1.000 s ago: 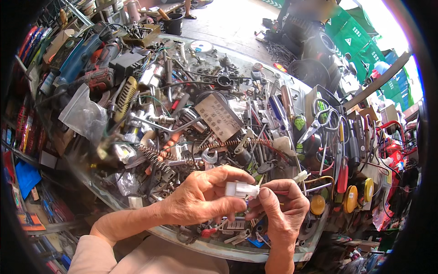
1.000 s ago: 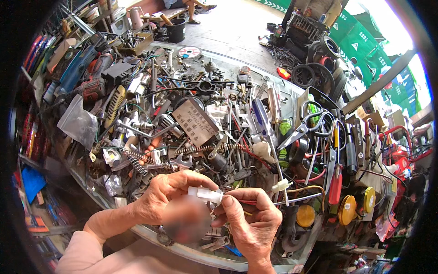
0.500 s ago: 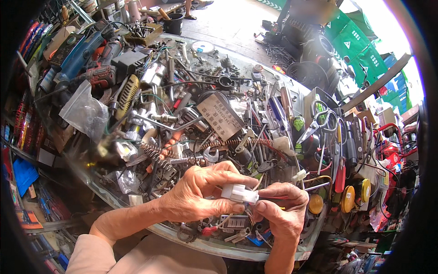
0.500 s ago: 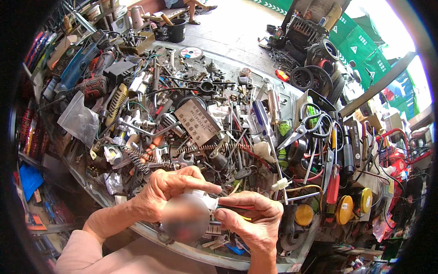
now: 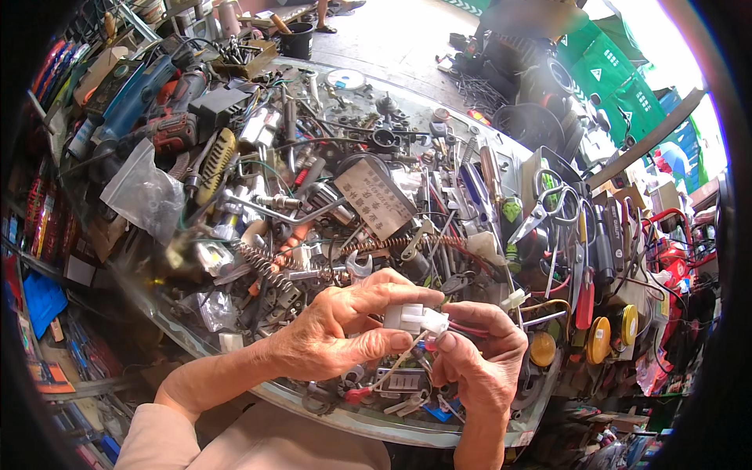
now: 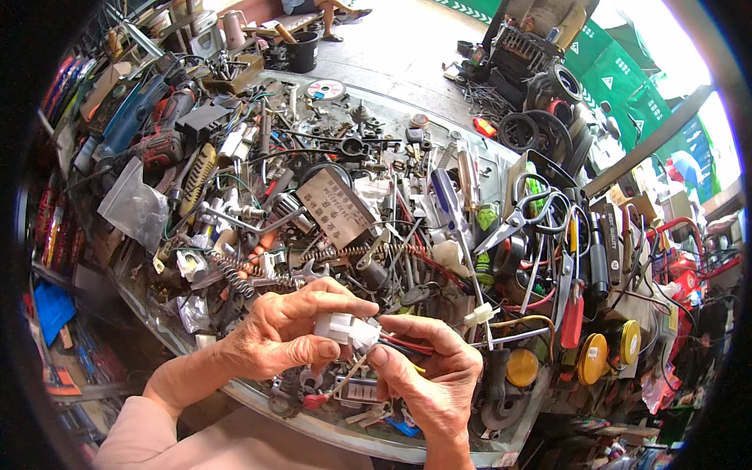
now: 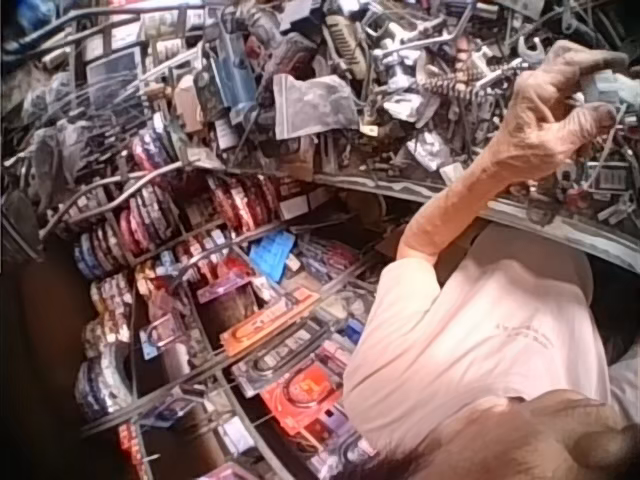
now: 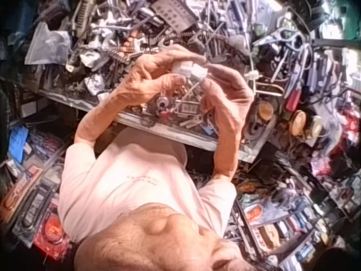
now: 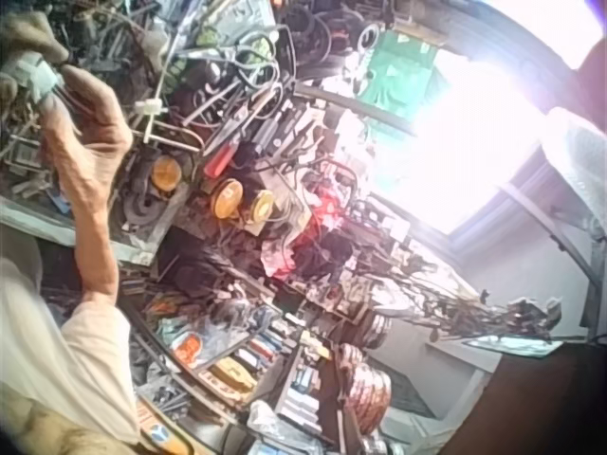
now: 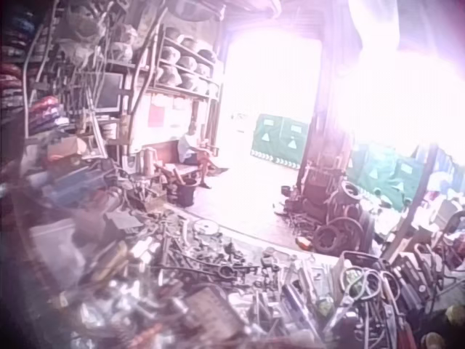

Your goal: The person works at a cluttered workbench, using a screwdriver to strip the insulation from the ends of several wires. They then insert the exposed wire ends into a small white plastic connector and use a crimping tool to secure the connection. The person repeats this process for multiple wires, handling them one at a time.

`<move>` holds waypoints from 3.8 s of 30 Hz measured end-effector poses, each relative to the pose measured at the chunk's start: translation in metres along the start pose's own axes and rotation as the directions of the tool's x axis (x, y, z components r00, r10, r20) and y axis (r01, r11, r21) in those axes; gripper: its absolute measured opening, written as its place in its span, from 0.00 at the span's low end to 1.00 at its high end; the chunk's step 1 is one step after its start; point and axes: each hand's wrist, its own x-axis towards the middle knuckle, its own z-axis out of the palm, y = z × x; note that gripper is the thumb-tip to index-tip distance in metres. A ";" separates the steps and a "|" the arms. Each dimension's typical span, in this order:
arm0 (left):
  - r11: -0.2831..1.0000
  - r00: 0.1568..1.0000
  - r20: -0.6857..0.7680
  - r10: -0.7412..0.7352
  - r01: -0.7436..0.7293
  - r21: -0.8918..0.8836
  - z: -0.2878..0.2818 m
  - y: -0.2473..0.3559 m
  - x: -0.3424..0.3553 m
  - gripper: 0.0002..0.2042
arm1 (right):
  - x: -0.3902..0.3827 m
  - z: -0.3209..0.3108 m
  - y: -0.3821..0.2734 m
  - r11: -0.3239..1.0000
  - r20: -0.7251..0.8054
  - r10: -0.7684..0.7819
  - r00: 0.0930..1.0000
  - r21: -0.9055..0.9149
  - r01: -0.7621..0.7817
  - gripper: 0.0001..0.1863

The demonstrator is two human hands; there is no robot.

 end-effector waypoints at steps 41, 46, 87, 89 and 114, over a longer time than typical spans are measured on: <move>0.944 0.994 0.026 0.102 -0.105 0.313 0.001 -0.007 0.001 0.15 | 0.001 -0.006 -0.013 0.919 0.103 0.047 0.994 -0.394 -0.003 0.09; 0.958 0.993 -0.060 0.097 -0.077 0.275 0.010 -0.009 0.000 0.15 | 0.001 -0.004 -0.010 0.945 0.076 0.010 0.997 -0.327 0.015 0.10; 0.998 0.993 -0.110 0.048 -0.044 0.036 0.009 -0.005 0.000 0.16 | 0.008 0.003 0.011 0.986 0.069 -0.161 0.985 -0.037 0.164 0.24; 0.982 0.996 -0.058 -0.068 0.056 -0.178 0.007 -0.005 0.001 0.16 | 0.013 -0.003 0.014 0.981 0.102 -0.192 0.976 0.053 0.187 0.24; 0.966 0.979 -0.043 -0.198 0.188 -0.177 0.014 -0.010 -0.005 0.18 | 0.004 0.004 0.006 0.981 0.052 -0.082 0.995 -0.169 0.090 0.12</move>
